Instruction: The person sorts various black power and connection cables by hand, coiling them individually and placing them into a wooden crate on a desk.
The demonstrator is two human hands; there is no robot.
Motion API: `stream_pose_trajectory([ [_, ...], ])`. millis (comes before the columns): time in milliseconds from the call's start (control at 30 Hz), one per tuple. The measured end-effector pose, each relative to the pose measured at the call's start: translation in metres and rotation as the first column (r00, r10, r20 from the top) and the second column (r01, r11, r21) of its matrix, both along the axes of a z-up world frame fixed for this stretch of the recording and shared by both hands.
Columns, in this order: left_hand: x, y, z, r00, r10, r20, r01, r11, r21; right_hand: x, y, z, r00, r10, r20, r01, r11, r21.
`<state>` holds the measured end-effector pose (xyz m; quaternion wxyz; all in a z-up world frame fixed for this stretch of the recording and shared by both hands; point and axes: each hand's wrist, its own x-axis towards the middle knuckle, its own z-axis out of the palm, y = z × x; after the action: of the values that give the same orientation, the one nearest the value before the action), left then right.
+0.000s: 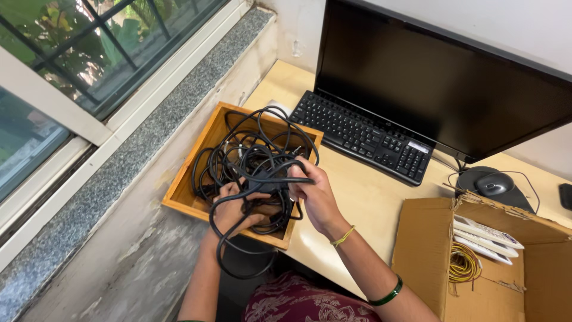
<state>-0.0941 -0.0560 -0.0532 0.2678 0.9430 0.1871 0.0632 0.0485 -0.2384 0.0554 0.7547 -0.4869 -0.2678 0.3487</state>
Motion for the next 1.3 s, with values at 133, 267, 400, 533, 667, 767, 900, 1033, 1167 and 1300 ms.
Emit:
stream_pose_trajectory([
  [133,0.002,-0.023,0.0,0.996,-0.02,0.088,0.022,1.0,-0.022,-0.001,-0.004,-0.002,0.998,0.029,0.051,-0.032,0.997,0.07],
  [267,0.006,-0.05,-0.016,0.979,0.048,0.198,-0.055,0.998,0.032,-0.003,-0.004,-0.003,0.996,0.078,0.041,-0.084,0.984,0.155],
  [400,0.009,-0.051,-0.04,0.933,0.041,0.358,-0.044,0.999,0.001,-0.016,0.006,-0.008,0.988,0.153,0.029,-0.156,0.963,0.219],
  [533,0.025,-0.049,-0.045,0.936,0.132,0.326,-0.112,0.99,-0.081,-0.027,0.013,-0.013,0.984,0.176,0.038,-0.18,0.955,0.236],
  [667,0.049,-0.051,-0.052,0.971,0.024,0.238,-0.062,0.986,0.156,-0.031,0.013,-0.026,0.986,0.164,-0.026,-0.153,0.959,0.24],
  [767,0.046,-0.054,-0.046,0.931,0.173,0.32,-0.091,0.963,-0.255,-0.022,0.016,-0.029,0.979,0.179,-0.1,-0.135,0.929,0.345],
  [900,0.018,-0.056,0.004,0.936,0.05,0.348,-0.121,0.975,0.186,0.0,-0.006,-0.023,0.972,0.164,-0.168,-0.079,0.904,0.42],
  [1033,0.002,-0.029,0.043,0.92,0.075,0.384,-0.168,0.962,0.214,0.011,-0.024,-0.022,0.977,0.051,-0.209,0.038,0.915,0.402],
  [1167,-0.001,-0.006,0.057,0.93,0.162,0.331,-0.178,0.984,0.02,0.014,-0.032,-0.023,0.931,0.105,-0.35,0.103,0.844,0.527],
  [1300,0.001,-0.006,0.09,0.769,0.298,0.566,-0.144,0.943,-0.301,0.03,-0.051,-0.007,0.926,0.125,-0.358,0.128,0.785,0.606],
])
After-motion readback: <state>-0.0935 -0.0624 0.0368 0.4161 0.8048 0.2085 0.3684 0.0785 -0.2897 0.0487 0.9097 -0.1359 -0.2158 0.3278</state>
